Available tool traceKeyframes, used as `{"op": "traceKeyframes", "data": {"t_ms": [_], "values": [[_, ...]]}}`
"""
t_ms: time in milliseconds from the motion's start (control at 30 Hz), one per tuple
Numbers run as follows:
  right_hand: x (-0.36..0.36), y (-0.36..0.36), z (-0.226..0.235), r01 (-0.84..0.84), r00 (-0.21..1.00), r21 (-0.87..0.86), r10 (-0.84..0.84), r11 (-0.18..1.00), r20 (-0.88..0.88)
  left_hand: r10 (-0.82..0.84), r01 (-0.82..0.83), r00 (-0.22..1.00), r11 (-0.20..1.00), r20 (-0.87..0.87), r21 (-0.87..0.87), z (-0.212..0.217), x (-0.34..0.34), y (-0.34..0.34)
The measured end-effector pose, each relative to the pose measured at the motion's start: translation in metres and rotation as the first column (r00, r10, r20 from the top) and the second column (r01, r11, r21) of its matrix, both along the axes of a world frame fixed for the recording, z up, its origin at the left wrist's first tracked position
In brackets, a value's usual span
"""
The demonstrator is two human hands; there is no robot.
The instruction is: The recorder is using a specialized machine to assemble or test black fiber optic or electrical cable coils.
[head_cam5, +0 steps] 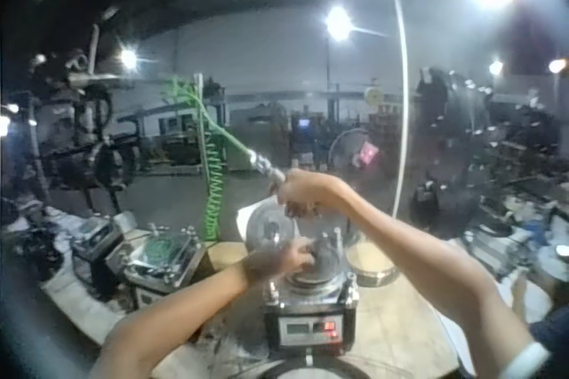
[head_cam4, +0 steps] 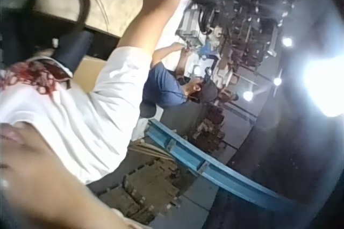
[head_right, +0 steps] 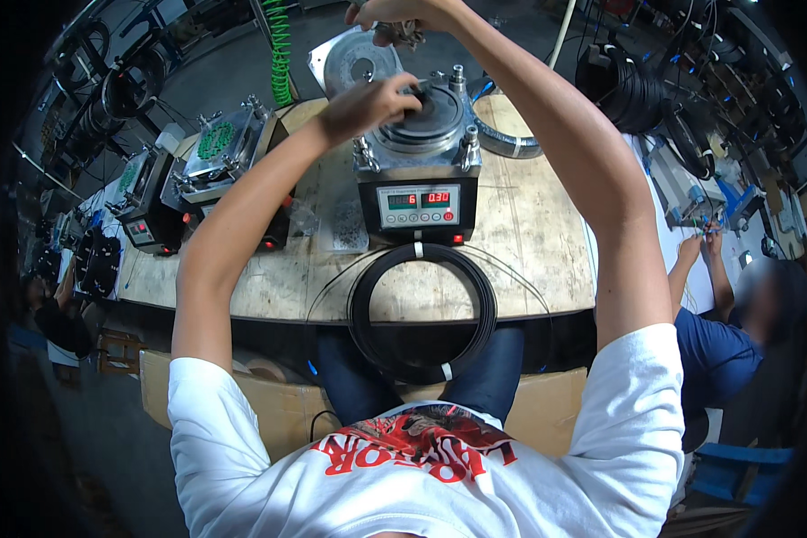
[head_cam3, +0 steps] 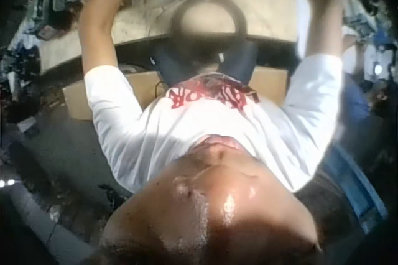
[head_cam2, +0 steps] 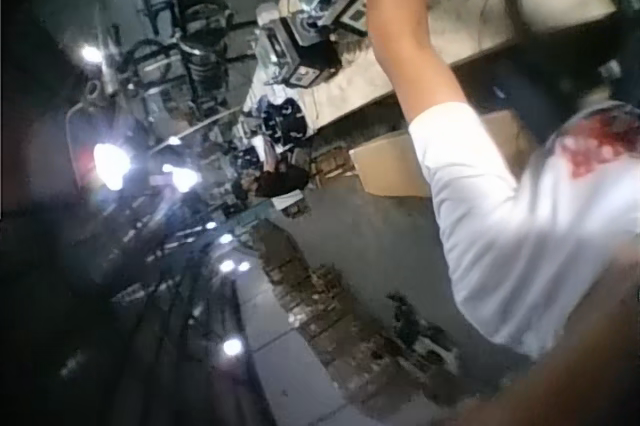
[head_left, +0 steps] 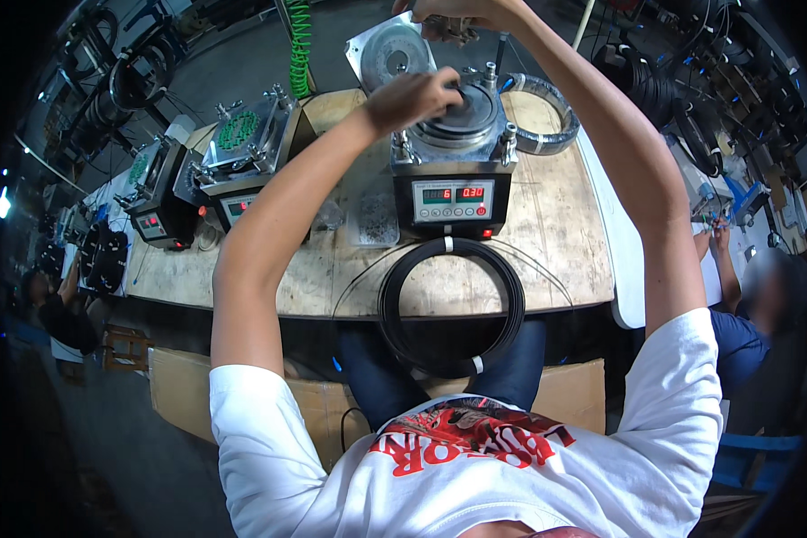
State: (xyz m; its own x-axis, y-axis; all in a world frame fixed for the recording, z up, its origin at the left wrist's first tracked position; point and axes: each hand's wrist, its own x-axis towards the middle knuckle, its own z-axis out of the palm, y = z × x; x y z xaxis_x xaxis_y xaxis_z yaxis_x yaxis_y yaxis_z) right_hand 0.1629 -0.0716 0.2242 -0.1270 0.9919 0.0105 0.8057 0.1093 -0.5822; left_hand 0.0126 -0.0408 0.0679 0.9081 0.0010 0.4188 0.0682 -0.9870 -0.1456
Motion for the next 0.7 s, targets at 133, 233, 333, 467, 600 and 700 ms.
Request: {"op": "traceKeyframes", "data": {"t_ms": [133, 233, 333, 467, 600, 700], "values": [[-0.009, 0.009, -0.017, -0.078, 0.997, 0.139, 0.079, 0.987, 0.0, 0.157, -0.089, 0.964, 0.952, 0.215, -0.294, -0.007, -0.018, 0.003], [0.008, 0.019, -0.03, -0.146, 0.989, 0.29, 0.128, 0.946, 0.079, 0.277, -0.147, 0.913, 0.908, 0.299, -0.393, -0.014, -0.016, -0.003], [-0.008, 0.011, -0.038, -0.015, 0.998, 0.192, 0.004, 0.981, 0.062, 0.461, -0.205, 0.76, 0.839, 0.458, -0.504, -0.031, -0.034, -0.013], [-0.011, -0.003, -0.028, 0.057, 0.997, 0.09, -0.062, 0.994, 0.045, 0.47, -0.215, 0.676, 0.863, 0.568, -0.457, -0.034, -0.028, -0.029], [-0.005, -0.007, -0.026, 0.041, 0.995, 0.08, -0.048, 0.996, 0.092, 0.479, -0.187, 0.619, 0.859, 0.622, -0.476, -0.04, -0.029, -0.021], [-0.007, -0.01, -0.028, 0.005, 0.998, -0.064, -0.009, 0.998, -0.059, 0.465, -0.225, 0.623, 0.877, 0.629, -0.425, -0.036, -0.041, -0.019]]}}
